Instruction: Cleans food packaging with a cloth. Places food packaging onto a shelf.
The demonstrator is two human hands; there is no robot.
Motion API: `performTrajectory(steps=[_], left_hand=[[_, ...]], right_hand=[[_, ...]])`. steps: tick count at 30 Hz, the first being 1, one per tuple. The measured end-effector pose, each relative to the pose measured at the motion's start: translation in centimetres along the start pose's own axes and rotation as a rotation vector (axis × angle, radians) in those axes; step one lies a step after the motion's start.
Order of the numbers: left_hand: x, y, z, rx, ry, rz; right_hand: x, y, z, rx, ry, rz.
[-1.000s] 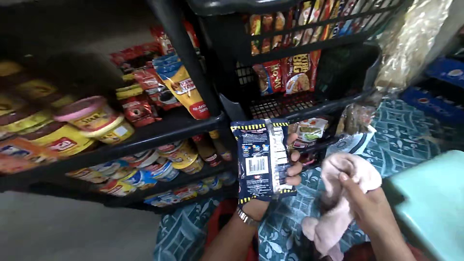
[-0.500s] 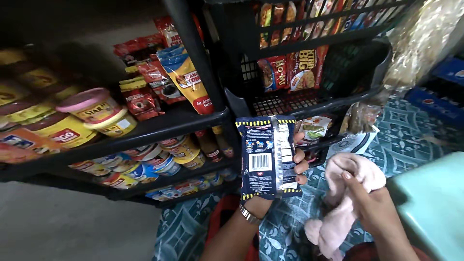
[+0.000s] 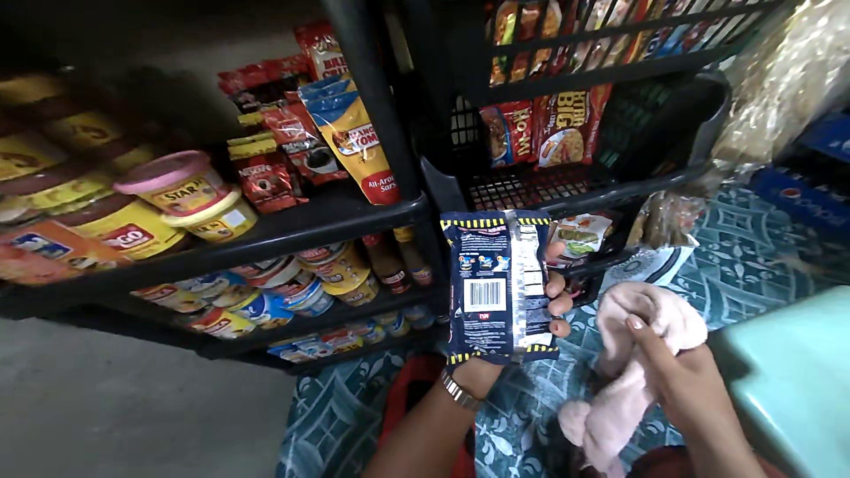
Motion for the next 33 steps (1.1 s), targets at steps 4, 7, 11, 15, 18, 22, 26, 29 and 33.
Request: performTrajectory(steps=[4,7,11,15,18,22,26,29,33], left_hand=[[0.0,4.3,-1.1,-0.165,-0.036,-0.074],[-0.3,5.7,-1.8,-0.056,-0.054,-0.074],[0.1,4.9,-2.0,-0.042,-0.090,-0.025],[0.5,5.3,-1.9,-0.051,-0.103,-0.062],[0.7,5.9,-1.7,-0.048,-0.130,-0.099],[0.8,6.3,-1.2,-0.072,-0.141,-0.187],[0.9,6.6,-0.8,-0.043,-0.169,-0.215],[1.0,6.5,-0.9,-0.043,-0.163,-0.187],[0.5,5.2,-0.9,-0.185,-0.083,-0.328]], right_hand=[[0.0,0.0,0.2,-0.027,0.029,0.006],[-0.1,-0.1,0.1,-0.016,0.032,-0.003],[-0.2,-0.1,-0.1,-0.002,0.014,-0.003],[-0.2,-0.2,0.0,-0.008,0.002,0.032],[-0.1,-0.1,0.2,-0.018,-0.004,0.046],[-0.1,0.0,0.1,-0.012,-0.009,0.050],[-0.2,-0.1,0.1,-0.004,-0.025,0.069],[-0.1,0.0,0.2,-0.007,-0.027,0.053],[0.1,-0.1,0.3,-0.039,-0.059,0.045]])
Point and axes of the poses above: each hand's wrist, its own z-axis away from the middle knuckle, its own y-axis out of the palm, x = y × z, the point moved 5 cm from there along -z, towards the middle knuckle, and after that the axes turned 15 degrees about y, right-handed, at the moved point
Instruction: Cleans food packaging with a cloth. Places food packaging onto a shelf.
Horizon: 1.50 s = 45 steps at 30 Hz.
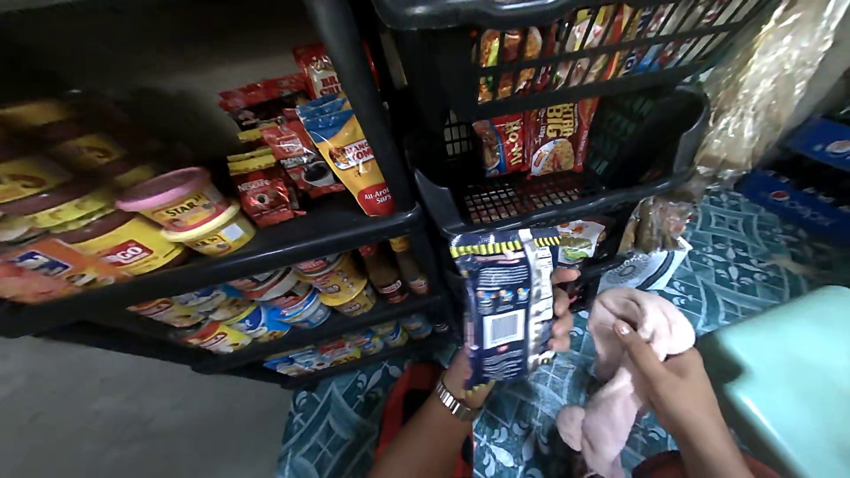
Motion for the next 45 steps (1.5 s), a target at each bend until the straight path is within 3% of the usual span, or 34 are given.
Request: performTrajectory(steps=[3,5,9,19,45], left_hand=[[-1.0,-0.1,0.3,-0.389,0.089,-0.604],[-0.9,-0.3,0.2,-0.378,0.107,-0.843],[-0.8,-0.7,0.4,-0.396,0.133,-0.975],[-2.1,0.0,0.6,-0.221,0.187,-0.950],[-1.9,-0.2,0.5,-0.254,0.111,-0.712]], right_hand=[[0.5,0.2,0.3,-0.001,-0.057,-0.007],[0.6,0.3,0.5,0.059,-0.079,-0.014],[0.1,0.5,0.2,0.116,-0.036,-0.050],[-0.2,0.5,-0.1,0.206,0.149,-0.208],[-0.9,1.1,-0.7,0.316,0.295,-0.423]])
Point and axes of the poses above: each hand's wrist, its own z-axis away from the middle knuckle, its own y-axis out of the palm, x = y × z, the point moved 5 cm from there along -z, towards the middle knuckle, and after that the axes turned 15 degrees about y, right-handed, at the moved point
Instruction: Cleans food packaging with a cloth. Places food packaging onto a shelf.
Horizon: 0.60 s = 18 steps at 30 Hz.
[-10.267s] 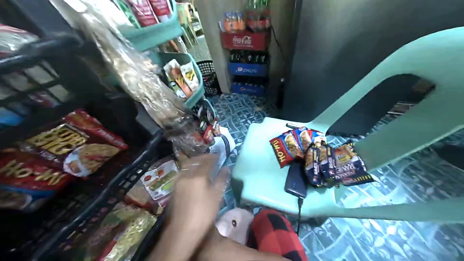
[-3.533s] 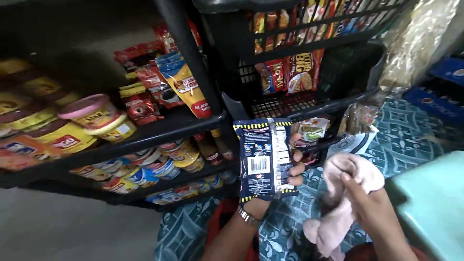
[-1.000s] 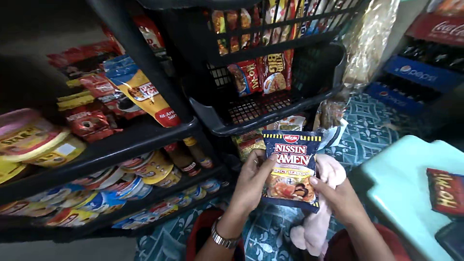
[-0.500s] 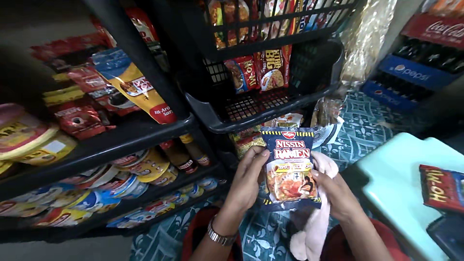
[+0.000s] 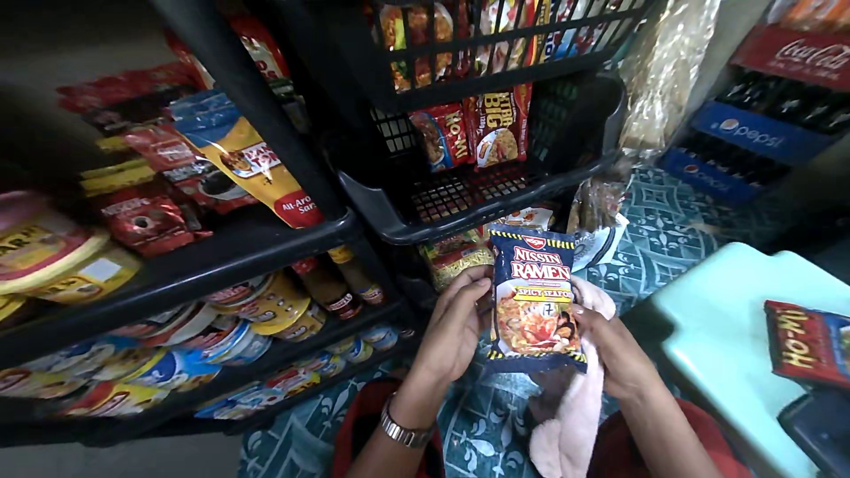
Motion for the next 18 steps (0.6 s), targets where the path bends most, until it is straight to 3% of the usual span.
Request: performTrajectory(steps=[11,18], left_hand=[[-0.14,-0.16,0.02,0.015,0.023,-0.014],[0.10,-0.15,0.04,0.018,-0.017,-0.207]], right_hand=[[-0.08,0.06,0.01,-0.029,0.016,0.025],[-0.01,0.32,0.23,-0.044,0.014,0.033]])
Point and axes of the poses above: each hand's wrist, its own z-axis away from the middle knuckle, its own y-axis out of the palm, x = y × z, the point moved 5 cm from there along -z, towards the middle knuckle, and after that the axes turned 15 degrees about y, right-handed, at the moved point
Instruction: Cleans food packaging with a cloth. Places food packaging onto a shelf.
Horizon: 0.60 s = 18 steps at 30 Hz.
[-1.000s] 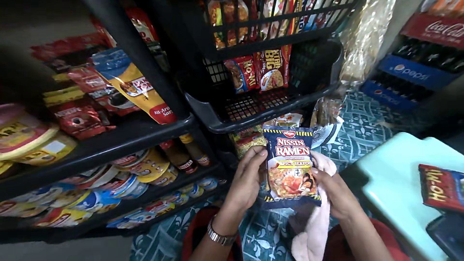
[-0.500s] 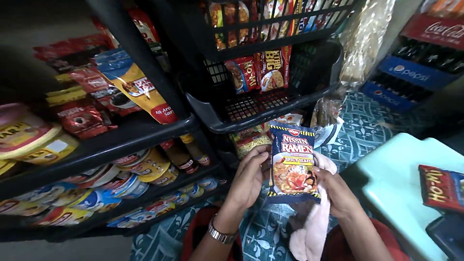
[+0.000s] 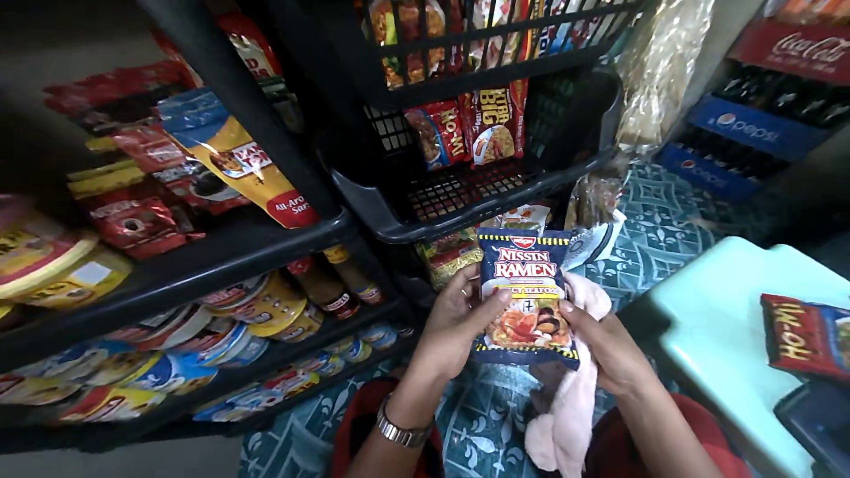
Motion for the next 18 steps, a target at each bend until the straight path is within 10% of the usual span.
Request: performTrajectory(steps=[18], left_hand=[[-1.0,-0.6,-0.4,-0.153,0.315,0.012]], right_hand=[[0.1,-0.2,0.5,-0.074,-0.034,0.227]])
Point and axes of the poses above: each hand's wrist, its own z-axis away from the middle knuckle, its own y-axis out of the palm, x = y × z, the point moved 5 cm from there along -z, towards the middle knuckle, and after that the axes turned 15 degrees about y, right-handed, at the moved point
